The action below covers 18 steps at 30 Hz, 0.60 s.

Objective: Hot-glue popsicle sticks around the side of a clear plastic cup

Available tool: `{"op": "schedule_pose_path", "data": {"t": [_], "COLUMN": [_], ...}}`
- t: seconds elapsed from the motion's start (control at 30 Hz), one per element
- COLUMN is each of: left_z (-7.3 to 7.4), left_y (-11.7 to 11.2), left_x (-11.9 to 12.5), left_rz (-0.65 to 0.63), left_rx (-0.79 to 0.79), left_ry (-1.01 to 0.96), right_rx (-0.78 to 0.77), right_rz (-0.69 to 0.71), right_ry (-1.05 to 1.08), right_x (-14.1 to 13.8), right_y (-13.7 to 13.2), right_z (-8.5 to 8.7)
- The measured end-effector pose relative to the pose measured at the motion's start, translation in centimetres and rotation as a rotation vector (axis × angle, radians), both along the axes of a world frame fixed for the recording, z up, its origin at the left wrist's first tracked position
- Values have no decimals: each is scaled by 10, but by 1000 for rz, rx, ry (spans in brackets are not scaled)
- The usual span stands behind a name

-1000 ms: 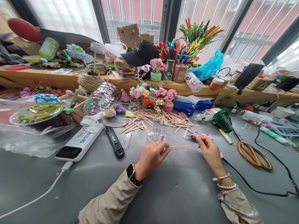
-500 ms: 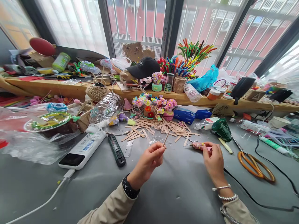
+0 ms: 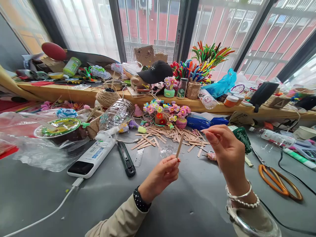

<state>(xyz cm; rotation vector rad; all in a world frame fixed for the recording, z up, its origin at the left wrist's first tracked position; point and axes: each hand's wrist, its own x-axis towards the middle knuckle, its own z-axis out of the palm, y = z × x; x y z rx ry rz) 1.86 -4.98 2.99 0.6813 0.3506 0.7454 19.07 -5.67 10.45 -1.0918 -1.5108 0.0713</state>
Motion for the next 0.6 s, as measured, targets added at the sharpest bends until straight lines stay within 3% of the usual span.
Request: {"op": "schedule_pose_path", "data": {"t": [0.1,0.4,0.5,0.6], "left_z": [-2,-3,-4,-4], "left_y": [1,-2,-2,-1], "left_x": [-2,-1,0,-1], "left_rz": [-79,-248,-226,-209], "left_rx": [-17,-8,-1,-3], "left_ry": [-17,40,55,44], "right_rx": [-41,-177,-193,-237], "right_rz": [132,389,377,276], "right_ry": [128,94,43,36], "right_x": [-6,-7,-6,-6], "right_y": [4,9,7,3], "right_z": [9,3,5,8]}}
